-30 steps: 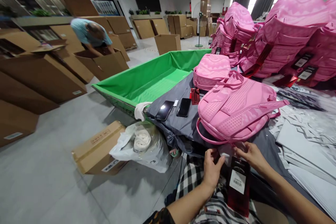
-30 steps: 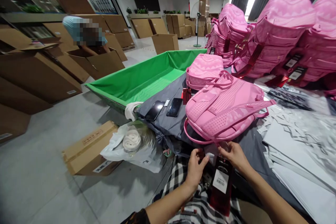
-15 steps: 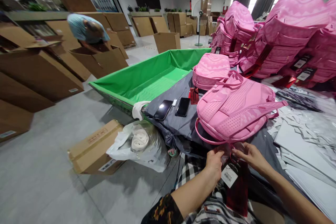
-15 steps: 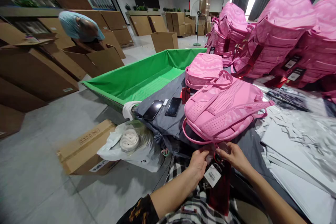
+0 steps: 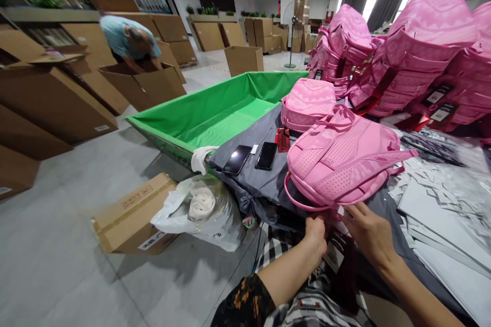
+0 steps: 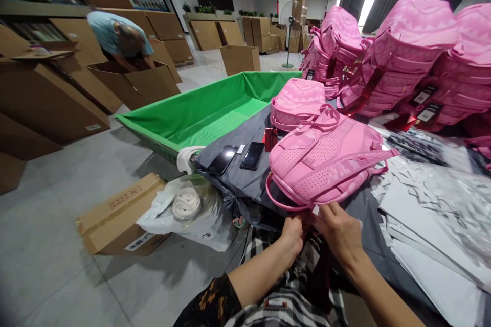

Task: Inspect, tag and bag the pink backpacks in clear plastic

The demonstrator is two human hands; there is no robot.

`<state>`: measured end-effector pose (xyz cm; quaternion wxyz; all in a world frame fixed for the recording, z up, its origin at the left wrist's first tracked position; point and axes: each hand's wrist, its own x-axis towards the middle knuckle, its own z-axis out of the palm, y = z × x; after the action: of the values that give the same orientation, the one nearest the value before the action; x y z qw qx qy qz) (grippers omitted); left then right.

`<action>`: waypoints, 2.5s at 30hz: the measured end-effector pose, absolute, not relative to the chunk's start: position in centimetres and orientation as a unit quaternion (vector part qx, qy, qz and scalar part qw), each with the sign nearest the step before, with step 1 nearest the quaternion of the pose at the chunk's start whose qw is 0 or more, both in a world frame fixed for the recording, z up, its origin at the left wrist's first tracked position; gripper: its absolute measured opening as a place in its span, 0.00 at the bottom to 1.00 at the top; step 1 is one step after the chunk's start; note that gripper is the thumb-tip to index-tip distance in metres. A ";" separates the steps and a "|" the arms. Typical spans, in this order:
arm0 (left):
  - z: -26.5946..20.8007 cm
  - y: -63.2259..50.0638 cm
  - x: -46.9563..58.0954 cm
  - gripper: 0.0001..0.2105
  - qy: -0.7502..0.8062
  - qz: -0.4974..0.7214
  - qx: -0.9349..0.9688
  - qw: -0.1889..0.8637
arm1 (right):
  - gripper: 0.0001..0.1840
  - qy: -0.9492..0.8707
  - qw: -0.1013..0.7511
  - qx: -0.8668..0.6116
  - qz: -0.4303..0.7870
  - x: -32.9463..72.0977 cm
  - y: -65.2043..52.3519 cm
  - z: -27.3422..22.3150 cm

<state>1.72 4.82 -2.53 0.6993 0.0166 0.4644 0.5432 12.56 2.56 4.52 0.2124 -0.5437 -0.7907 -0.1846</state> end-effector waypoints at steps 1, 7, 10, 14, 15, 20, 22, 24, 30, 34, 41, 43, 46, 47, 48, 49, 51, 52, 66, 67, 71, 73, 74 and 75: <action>-2.6 4.7 1.6 0.11 0.464 0.545 0.016 0.698 | 0.15 -0.791 0.204 -0.541 -0.199 11.8 2.6 4.5; -2.2 3.1 0.3 0.20 0.443 0.566 0.034 0.695 | 0.13 -0.799 0.175 -0.529 -0.226 8.9 1.9 1.9; -1.9 2.5 -0.2 0.22 0.421 0.576 0.062 0.698 | 0.13 -0.806 0.178 -0.509 -0.245 8.9 0.6 1.2; -1.8 2.2 -0.5 0.21 0.388 0.577 0.098 0.712 | 0.14 -0.811 0.200 -0.498 -0.232 9.3 -0.6 0.8; -1.9 2.2 -0.5 0.20 0.384 0.575 0.104 0.715 | 0.14 -0.808 0.213 -0.501 -0.226 9.4 -0.8 0.7; -2.2 2.6 -0.3 0.15 0.391 0.584 0.120 0.701 | 0.13 -0.788 0.288 -0.524 -0.146 10.2 -0.6 0.1; -2.4 2.8 -0.1 0.13 0.402 0.592 0.126 0.687 | 0.12 -0.771 0.339 -0.528 -0.109 10.5 -0.2 0.3; -2.5 3.1 0.0 0.12 0.409 0.597 0.134 0.676 | 0.12 -0.748 0.376 -0.537 -0.105 10.7 0.2 0.4; -2.2 3.1 0.2 0.11 0.448 0.607 0.167 0.634 | 0.08 -0.736 0.344 -0.555 -0.177 10.2 1.7 -0.7; -2.0 2.8 -0.4 0.10 0.475 0.596 0.264 0.591 | 0.08 -0.742 0.286 -0.567 -0.214 9.8 1.9 -0.9; -0.2 3.1 -1.2 0.09 0.532 0.530 0.413 0.515 | 0.07 -0.773 0.249 -0.554 -0.183 9.3 0.9 -0.7; 0.6 2.7 -1.3 0.08 0.523 0.517 0.419 0.533 | 0.08 -0.775 0.233 -0.556 -0.187 9.3 0.7 -0.5; 1.8 1.4 -1.9 0.09 0.483 0.496 0.453 0.561 | 0.05 -0.767 0.224 -0.566 -0.206 9.6 0.9 -0.2; 2.0 0.9 -2.2 0.10 0.472 0.502 0.459 0.561 | 0.07 -0.764 0.232 -0.565 -0.207 9.7 1.0 -0.1; 2.1 0.5 -2.6 0.11 0.466 0.513 0.453 0.561 | 0.08 -0.762 0.247 -0.563 -0.204 9.8 1.2 -0.1; 2.0 0.2 -3.0 0.12 0.468 0.526 0.431 0.565 | 0.09 -0.759 0.266 -0.560 -0.196 9.9 1.3 -0.1; 1.3 0.4 -3.4 0.12 0.475 0.550 0.350 0.591 | 0.12 -0.752 0.312 -0.556 -0.169 10.0 1.5 -0.2; 0.7 0.7 -3.4 0.13 0.466 0.554 0.303 0.619 | 0.13 -0.746 0.335 -0.557 -0.146 10.0 1.5 -0.2; -1.3 2.7 -0.6 0.28 0.264 0.466 0.157 0.830 | 0.20 -0.637 0.373 -0.657 0.153 10.7 1.9 1.4; -1.3 2.7 -0.6 0.29 0.264 0.468 0.162 0.827 | 0.20 -0.638 0.368 -0.658 0.156 10.8 2.0 1.4; -1.4 2.4 0.0 0.28 0.264 0.508 0.145 0.807 | 0.21 -0.631 0.361 -0.664 0.176 11.0 2.2 1.6; -1.6 2.3 0.5 0.26 0.265 0.528 0.125 0.797 | 0.22 -0.630 0.364 -0.659 0.190 11.4 2.0 1.7; -1.6 2.2 0.7 0.24 0.267 0.527 0.116 0.798 | 0.22 -0.636 0.366 -0.651 0.194 11.7 1.8 1.7; -1.7 2.1 0.9 0.24 0.272 0.520 0.109 0.802 | 0.21 -0.646 0.367 -0.641 0.194 12.2 1.5 1.7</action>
<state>0.89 2.13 -1.69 0.8024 0.1091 0.2717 0.5200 12.19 1.48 1.66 0.3670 -0.6406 -0.6460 0.1938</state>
